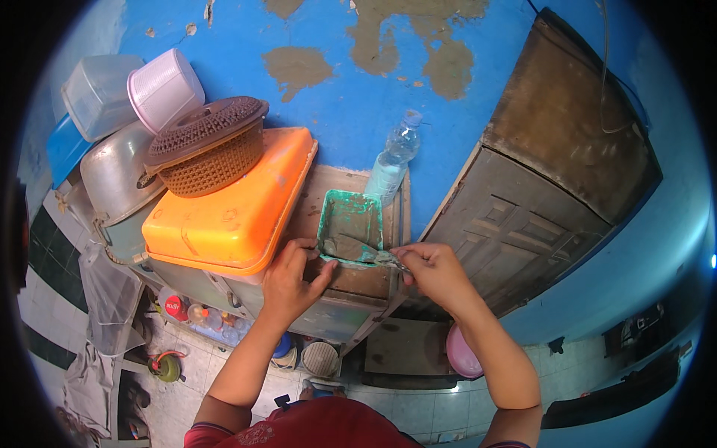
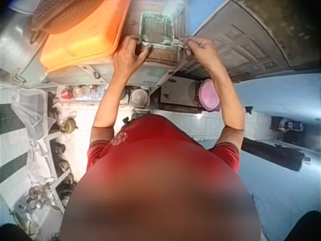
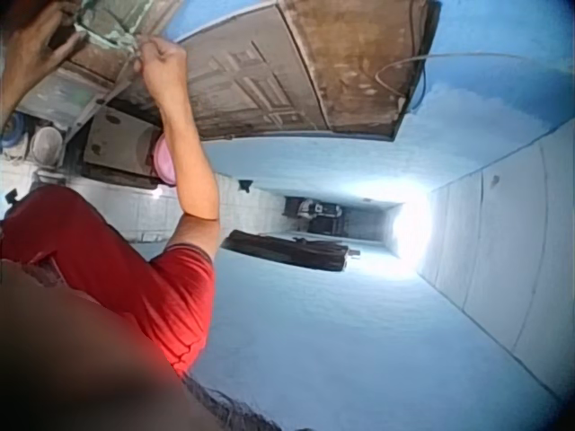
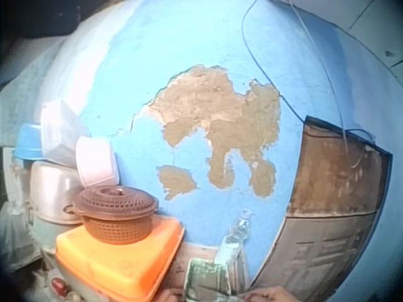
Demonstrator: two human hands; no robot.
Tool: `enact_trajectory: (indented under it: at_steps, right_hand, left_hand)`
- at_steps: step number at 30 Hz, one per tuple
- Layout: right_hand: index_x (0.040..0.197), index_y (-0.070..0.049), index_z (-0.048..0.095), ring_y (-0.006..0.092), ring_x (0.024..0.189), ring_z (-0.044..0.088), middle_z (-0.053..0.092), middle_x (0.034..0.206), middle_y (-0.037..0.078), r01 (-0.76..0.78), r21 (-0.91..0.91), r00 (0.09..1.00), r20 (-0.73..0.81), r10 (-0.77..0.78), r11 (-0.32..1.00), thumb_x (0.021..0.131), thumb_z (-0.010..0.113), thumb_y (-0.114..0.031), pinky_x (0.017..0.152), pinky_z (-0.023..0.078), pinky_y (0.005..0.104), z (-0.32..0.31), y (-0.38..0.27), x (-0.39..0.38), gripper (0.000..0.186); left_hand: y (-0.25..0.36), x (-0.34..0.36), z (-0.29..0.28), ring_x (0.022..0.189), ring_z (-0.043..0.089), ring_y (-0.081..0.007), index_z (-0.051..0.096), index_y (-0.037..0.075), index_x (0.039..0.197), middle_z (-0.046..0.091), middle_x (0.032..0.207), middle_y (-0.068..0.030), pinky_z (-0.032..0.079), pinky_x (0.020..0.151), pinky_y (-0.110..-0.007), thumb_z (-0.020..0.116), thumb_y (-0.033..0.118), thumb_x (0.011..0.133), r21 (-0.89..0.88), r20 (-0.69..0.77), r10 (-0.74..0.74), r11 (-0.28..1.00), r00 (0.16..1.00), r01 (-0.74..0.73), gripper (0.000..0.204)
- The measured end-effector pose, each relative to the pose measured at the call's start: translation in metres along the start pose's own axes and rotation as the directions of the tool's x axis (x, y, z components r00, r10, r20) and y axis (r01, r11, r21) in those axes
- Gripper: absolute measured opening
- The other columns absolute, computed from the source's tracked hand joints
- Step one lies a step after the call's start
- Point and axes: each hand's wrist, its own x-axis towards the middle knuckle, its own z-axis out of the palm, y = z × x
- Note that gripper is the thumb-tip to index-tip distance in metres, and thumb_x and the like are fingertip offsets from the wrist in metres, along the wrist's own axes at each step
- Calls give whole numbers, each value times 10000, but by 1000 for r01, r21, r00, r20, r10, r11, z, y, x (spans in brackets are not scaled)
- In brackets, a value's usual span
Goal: The person applies a gray paste to a damaged area on a blue wall using a small trowel. They repeatedly scoop paste from a green container, spread it over the hole, and smooth the surface. A plastic bottle is used to add water to the container during the process.
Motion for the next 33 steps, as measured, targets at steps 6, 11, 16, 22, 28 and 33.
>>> enact_trajectory:
  at_steps: [6, 11, 16, 22, 28, 33]
  right_hand:
    - [1189, -70, 780, 31, 533, 464, 609, 679, -29, 63, -19, 998, -20, -63, 998, 1038, 615, -195, 483, 340, 208, -5, 4, -3, 256]
    - [1178, -72, 787, 35, 527, 461, 607, 673, -37, 253, -74, 966, -29, -255, 965, 1035, 618, -209, 489, 346, 208, -1, 5, -12, 260]
    - [1175, -37, 764, 49, 522, 467, 606, 687, -6, 35, 123, 998, -50, -30, 992, 1043, 588, -198, 481, 353, 211, -12, 9, -9, 273]
    - [1213, -16, 716, 60, 489, 445, 609, 695, 26, 19, 321, 990, -138, 26, 947, 1026, 588, -169, 444, 349, 212, -25, 23, -12, 273]
    - [1177, -4, 683, 48, 580, 500, 615, 760, 9, 61, 420, 998, -40, -49, 906, 939, 779, -155, 481, 353, 202, -14, 52, -8, 298]
    - [1067, -40, 642, 47, 567, 497, 638, 748, 14, 110, 417, 992, -106, -72, 902, 948, 756, -103, 478, 353, 211, -2, 61, -12, 177]
  left_hand:
    - [1, 4, -2, 768, 705, -242, 621, 18, 895, 694, 1021, -78, 550, 634, -353, 883, 193, 793, 4, -27, 59, 998, 998, -59, 331]
    - [1, 3, -2, 764, 704, -233, 617, 17, 895, 691, 1013, -72, 546, 632, -351, 882, 201, 797, 0, -31, 62, 998, 998, -62, 337]
    - [3, 0, -3, 765, 707, -229, 629, 19, 908, 688, 1015, -64, 541, 640, -350, 873, 214, 805, 19, -19, 48, 999, 999, -48, 329]
    - [4, -3, 0, 908, 706, -276, 623, 23, 1026, 666, 1116, -80, 540, 739, -409, 862, 269, 814, 12, 36, -11, 1000, 999, 10, 403]
    - [-1, 0, -1, 867, 665, -322, 621, 47, 993, 620, 1017, -103, 532, 735, -428, 807, 335, 858, 7, -24, 48, 999, 999, -48, 369]
    - [0, -2, -2, 786, 654, -311, 625, 58, 971, 591, 928, -90, 520, 688, -423, 803, 326, 855, 41, -40, 72, 997, 997, -70, 341]
